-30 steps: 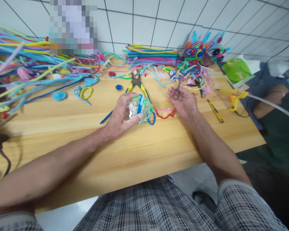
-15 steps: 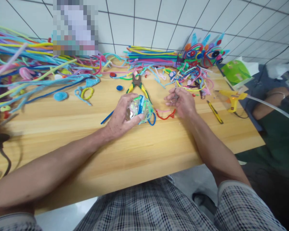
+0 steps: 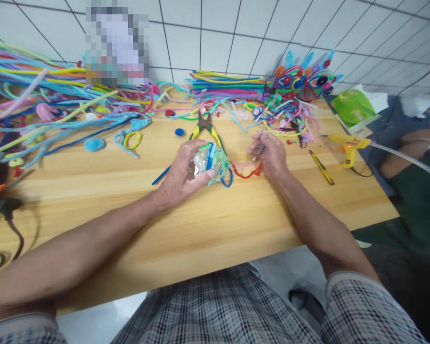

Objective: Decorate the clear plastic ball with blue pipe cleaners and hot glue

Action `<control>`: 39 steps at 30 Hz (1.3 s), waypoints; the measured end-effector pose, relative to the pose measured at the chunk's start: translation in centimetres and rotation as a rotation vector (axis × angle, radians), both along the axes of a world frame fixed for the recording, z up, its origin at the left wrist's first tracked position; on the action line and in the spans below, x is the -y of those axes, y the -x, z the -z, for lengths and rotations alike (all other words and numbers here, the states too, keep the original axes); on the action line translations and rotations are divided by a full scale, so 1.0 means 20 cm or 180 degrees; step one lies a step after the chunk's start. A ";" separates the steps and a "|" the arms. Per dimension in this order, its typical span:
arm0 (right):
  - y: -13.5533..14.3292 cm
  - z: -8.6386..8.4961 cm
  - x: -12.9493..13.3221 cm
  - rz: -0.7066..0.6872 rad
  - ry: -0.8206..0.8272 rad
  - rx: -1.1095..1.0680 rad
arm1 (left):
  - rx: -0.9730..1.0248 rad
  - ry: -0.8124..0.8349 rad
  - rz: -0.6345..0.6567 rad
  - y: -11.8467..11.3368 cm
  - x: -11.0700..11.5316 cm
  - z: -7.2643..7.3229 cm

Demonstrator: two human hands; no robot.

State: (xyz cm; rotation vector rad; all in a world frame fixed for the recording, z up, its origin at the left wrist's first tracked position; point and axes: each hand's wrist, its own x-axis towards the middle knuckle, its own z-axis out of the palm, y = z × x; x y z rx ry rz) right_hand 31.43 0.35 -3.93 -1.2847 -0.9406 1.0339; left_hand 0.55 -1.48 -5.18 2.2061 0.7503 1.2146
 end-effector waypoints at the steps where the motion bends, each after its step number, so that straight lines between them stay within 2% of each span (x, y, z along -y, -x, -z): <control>1: 0.00 0.00 0.00 -0.0034 -0.0032 0.0022 | -0.0001 -0.0001 0.0002 0.00 0.00 0.00; 14: 0.01 0.04 0.00 -0.0196 -0.0117 0.0425 | 0.0066 0.0007 0.0022 0.00 0.00 0.02; 28: 0.01 0.05 0.01 -0.0045 -0.0383 0.0818 | 0.0271 0.0228 0.0146 -0.01 0.00 0.03; 39: 0.03 0.04 0.02 0.0012 -0.0420 0.0999 | 0.0182 0.0087 0.0197 -0.02 0.02 -0.02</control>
